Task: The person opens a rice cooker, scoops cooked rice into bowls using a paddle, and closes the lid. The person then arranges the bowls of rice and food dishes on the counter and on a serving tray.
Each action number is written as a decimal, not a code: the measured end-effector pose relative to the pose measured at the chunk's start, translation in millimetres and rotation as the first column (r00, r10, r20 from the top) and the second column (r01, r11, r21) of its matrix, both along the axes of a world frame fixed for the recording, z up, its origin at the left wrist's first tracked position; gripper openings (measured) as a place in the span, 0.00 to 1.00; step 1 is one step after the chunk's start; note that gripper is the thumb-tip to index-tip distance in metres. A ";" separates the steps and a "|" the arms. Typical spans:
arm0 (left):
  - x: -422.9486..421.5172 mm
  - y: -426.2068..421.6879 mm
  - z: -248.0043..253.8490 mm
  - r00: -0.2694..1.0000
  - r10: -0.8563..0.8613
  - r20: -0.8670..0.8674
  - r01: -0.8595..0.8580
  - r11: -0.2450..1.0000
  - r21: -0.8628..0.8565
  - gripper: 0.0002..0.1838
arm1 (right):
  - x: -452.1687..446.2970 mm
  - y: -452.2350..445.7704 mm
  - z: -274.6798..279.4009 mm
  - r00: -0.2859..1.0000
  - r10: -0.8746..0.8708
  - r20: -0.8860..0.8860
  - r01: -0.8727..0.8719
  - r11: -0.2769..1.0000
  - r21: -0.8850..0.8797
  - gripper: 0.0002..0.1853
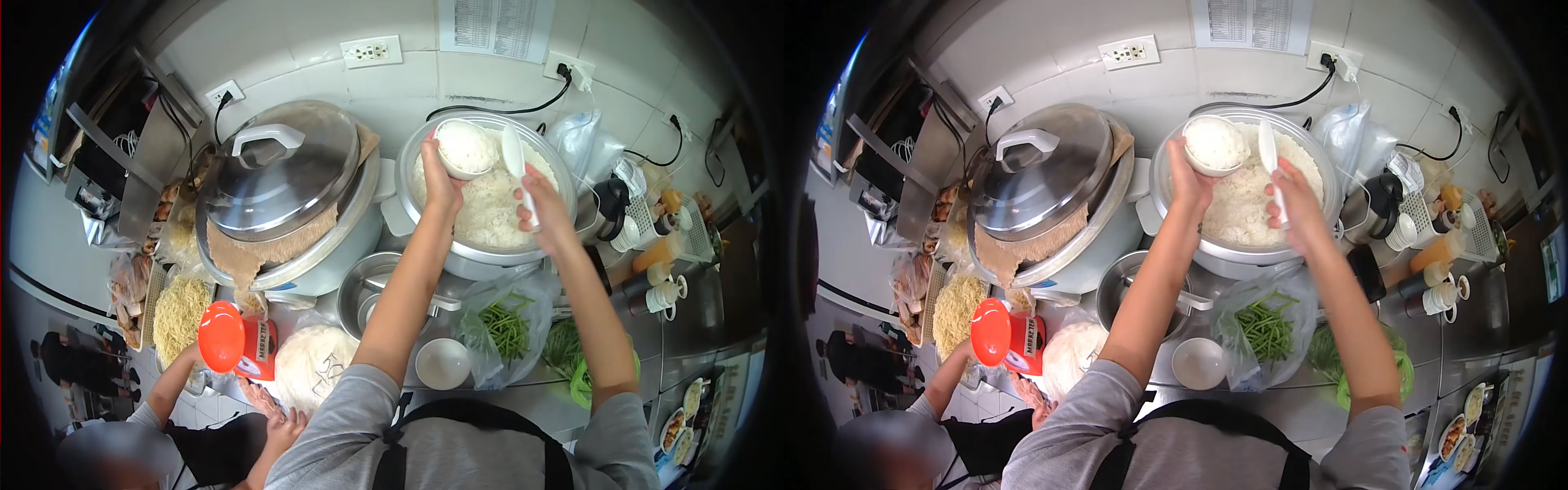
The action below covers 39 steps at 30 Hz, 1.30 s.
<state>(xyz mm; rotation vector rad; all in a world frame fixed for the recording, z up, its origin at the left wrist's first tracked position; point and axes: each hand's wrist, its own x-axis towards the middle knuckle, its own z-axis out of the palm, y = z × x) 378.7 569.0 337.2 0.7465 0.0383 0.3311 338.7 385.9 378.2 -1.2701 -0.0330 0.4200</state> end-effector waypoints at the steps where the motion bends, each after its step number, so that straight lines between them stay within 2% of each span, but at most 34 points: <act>1: -1.0 -0.8 0.8 0.999 0.032 0.017 -0.032 0.999 0.004 0.29 | -8.2 11.0 -2.8 0.999 -0.028 -0.036 0.028 1.000 -0.001 0.27; 3: -8.3 -5.1 6.9 0.997 0.069 0.044 -0.071 0.996 0.061 0.27 | -31.8 37.9 0.8 0.997 -0.017 0.074 0.025 0.994 -0.107 0.28; 6: -12.0 -6.3 7.5 0.988 0.129 0.079 -0.140 0.978 0.152 0.26 | -35.4 64.8 -6.5 0.955 -0.086 0.285 0.176 0.935 -0.308 0.30; 10: -9.1 -6.8 7.5 0.985 0.142 0.098 -0.155 0.978 0.142 0.25 | -15.1 56.6 -23.0 0.782 0.087 0.617 0.302 0.814 -0.497 0.27; 13: -13.3 -5.7 10.8 0.989 0.132 0.063 -0.139 0.984 0.111 0.25 | -10.8 32.8 20.0 0.830 0.230 0.509 0.213 0.711 -0.670 0.23; 14: -14.0 -6.5 13.5 0.989 0.136 0.053 -0.141 0.983 0.114 0.25 | -6.6 30.4 24.0 0.687 0.281 0.670 0.309 0.722 -0.620 0.23; 16: -15.5 -8.8 14.3 0.990 0.138 0.029 -0.141 0.982 0.126 0.26 | -1.7 26.4 28.8 0.316 0.351 0.881 0.452 0.761 -0.465 0.23; 19: -13.2 -3.3 7.3 0.995 0.068 0.071 -0.073 0.995 0.063 0.27 | -7.3 15.8 43.7 0.424 0.529 0.735 0.504 0.536 -0.677 0.23; 22: -9.7 -4.6 6.9 0.998 0.068 -0.010 -0.067 0.992 0.104 0.30 | -0.3 7.3 44.7 0.396 0.524 0.754 0.418 0.628 -0.656 0.23; 25: -11.2 -5.3 10.0 1.000 0.018 0.000 -0.018 0.999 0.028 0.30 | -5.1 3.8 64.8 0.736 0.337 0.587 0.295 0.620 -0.727 0.21; 28: -13.7 -5.2 11.8 0.999 -0.034 -0.018 0.035 0.997 0.062 0.32 | 4.1 -5.4 47.1 0.687 0.436 0.582 0.130 0.714 -0.688 0.20; 30: -15.3 -6.0 13.0 0.998 -0.068 -0.019 0.069 0.996 0.057 0.33 | -0.7 -19.6 58.5 0.887 0.281 0.367 -0.072 0.868 -0.491 0.21; 31: -15.6 -4.1 15.0 0.997 -0.080 -0.017 0.081 0.995 0.057 0.34 | -4.3 -22.1 66.6 0.947 0.230 0.225 -0.141 0.925 -0.352 0.21; 34: -17.4 -5.7 17.9 0.995 -0.087 -0.050 0.089 0.995 0.048 0.36 | -11.8 -23.1 72.9 0.933 0.324 0.156 -0.231 0.872 -0.431 0.23; 37: -19.2 -3.2 17.2 0.986 -0.161 -0.044 0.163 0.985 0.059 0.37 | -10.9 -22.6 73.6 0.920 0.379 0.104 -0.310 0.862 -0.401 0.25; 39: -20.4 -3.6 20.7 0.986 -0.164 -0.016 0.165 0.984 0.062 0.38 | -11.5 -28.3 73.6 0.946 0.304 0.112 -0.272 0.933 -0.236 0.25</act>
